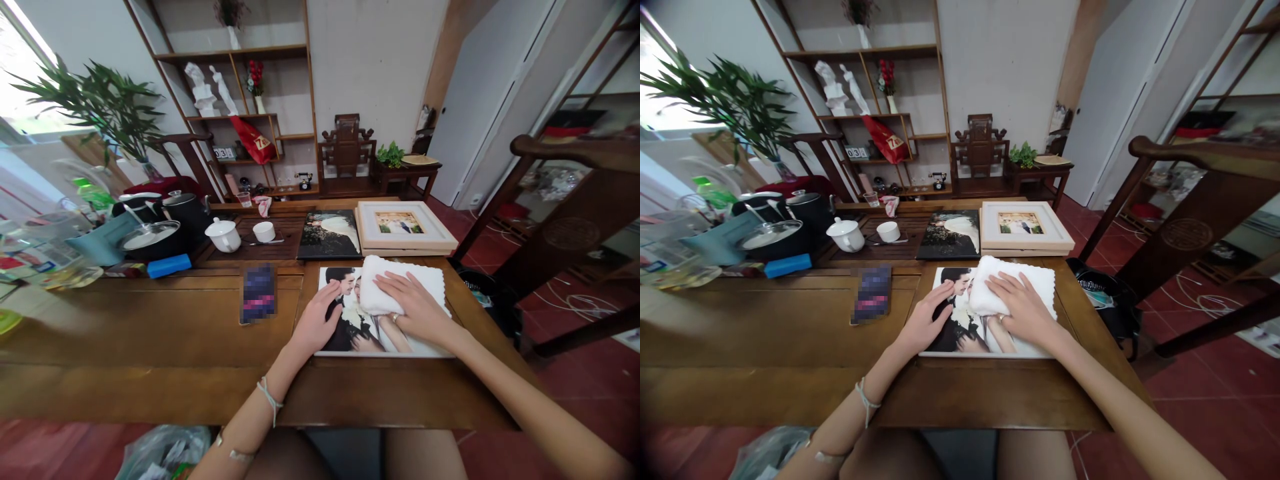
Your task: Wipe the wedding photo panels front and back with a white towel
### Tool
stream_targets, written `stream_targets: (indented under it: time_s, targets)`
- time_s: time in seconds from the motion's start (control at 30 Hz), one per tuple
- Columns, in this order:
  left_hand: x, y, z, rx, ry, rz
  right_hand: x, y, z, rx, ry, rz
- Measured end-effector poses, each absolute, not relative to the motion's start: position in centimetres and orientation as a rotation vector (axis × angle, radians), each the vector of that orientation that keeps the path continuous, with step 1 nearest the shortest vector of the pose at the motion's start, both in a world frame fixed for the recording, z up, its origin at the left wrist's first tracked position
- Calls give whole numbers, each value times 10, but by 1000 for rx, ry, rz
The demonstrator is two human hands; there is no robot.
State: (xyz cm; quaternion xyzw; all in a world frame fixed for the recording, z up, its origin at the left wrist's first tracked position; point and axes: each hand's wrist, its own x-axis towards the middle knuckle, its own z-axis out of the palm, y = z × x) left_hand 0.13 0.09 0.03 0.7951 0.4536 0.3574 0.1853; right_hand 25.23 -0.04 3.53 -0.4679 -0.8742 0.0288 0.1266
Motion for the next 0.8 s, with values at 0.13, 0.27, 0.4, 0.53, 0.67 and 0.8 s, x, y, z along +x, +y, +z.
stream_targets:
  time_s: [0.13, 0.27, 0.4, 0.53, 0.67, 0.8]
  targets:
    - [1, 0, 0, 2233, 1284, 1014, 250, -3, 36, -1391, -2562, 43]
    - [1, 0, 0, 2242, 1280, 1012, 246, -12, 34, -1381, -2574, -6]
    - [2, 1, 0, 2245, 1278, 1003, 242, -26, 33, -1337, -2593, -8]
    - [2, 1, 0, 2252, 1276, 998, 241, -35, 35, -1303, -2624, 25]
    - [1, 1, -1, 2256, 1279, 988, 245, -27, 38, -1295, -2633, 104]
    - [1, 1, -1, 2256, 1286, 995, 250, -8, 40, -1284, -2609, 164]
